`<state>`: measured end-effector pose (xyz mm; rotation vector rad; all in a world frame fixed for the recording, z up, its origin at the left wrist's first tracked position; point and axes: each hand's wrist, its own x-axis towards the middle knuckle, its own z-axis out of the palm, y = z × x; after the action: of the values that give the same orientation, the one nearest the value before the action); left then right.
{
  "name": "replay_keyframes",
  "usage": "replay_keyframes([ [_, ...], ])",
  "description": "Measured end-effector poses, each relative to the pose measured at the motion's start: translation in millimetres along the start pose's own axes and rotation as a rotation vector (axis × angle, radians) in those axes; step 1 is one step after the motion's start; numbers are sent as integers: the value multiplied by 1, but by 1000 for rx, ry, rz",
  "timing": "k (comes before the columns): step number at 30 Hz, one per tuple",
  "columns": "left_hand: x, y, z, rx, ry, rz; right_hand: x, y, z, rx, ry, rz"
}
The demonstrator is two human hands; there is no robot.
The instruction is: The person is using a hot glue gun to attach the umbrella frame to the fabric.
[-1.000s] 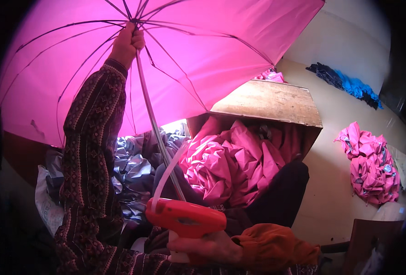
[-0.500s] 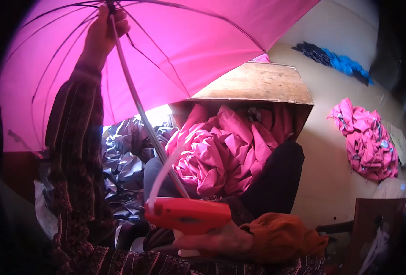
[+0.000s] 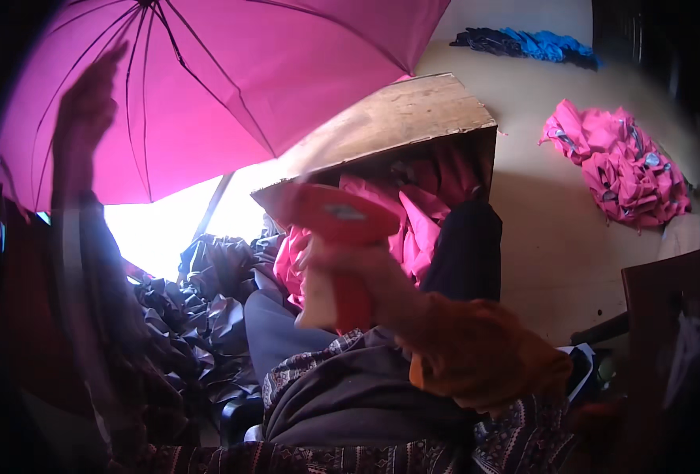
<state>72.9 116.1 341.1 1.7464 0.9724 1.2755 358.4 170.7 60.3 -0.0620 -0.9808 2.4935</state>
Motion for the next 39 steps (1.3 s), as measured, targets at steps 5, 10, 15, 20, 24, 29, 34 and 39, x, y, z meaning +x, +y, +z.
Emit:
replay_keyframes([
  [5,56,-5,-1,-44,404,113,4,9,-49,-65,342,-8],
  [10,73,-74,-13,-273,509,-59,-8,42,-49,-150,379,108],
  [15,24,-257,56,-120,436,-279,-49,38,-45,-231,554,158],
  [20,-150,-369,83,1146,290,-645,-54,49,-61,-328,477,177],
  [24,-176,-400,133,1201,382,-511,-61,45,-54,-287,646,295],
  [29,-195,-417,140,945,368,-534,-52,50,-47,-252,727,388],
  [34,-169,-396,165,422,488,-668,-48,49,-53,-283,752,458],
  [39,-169,-394,173,-271,580,-903,-46,53,-44,-269,819,452],
])
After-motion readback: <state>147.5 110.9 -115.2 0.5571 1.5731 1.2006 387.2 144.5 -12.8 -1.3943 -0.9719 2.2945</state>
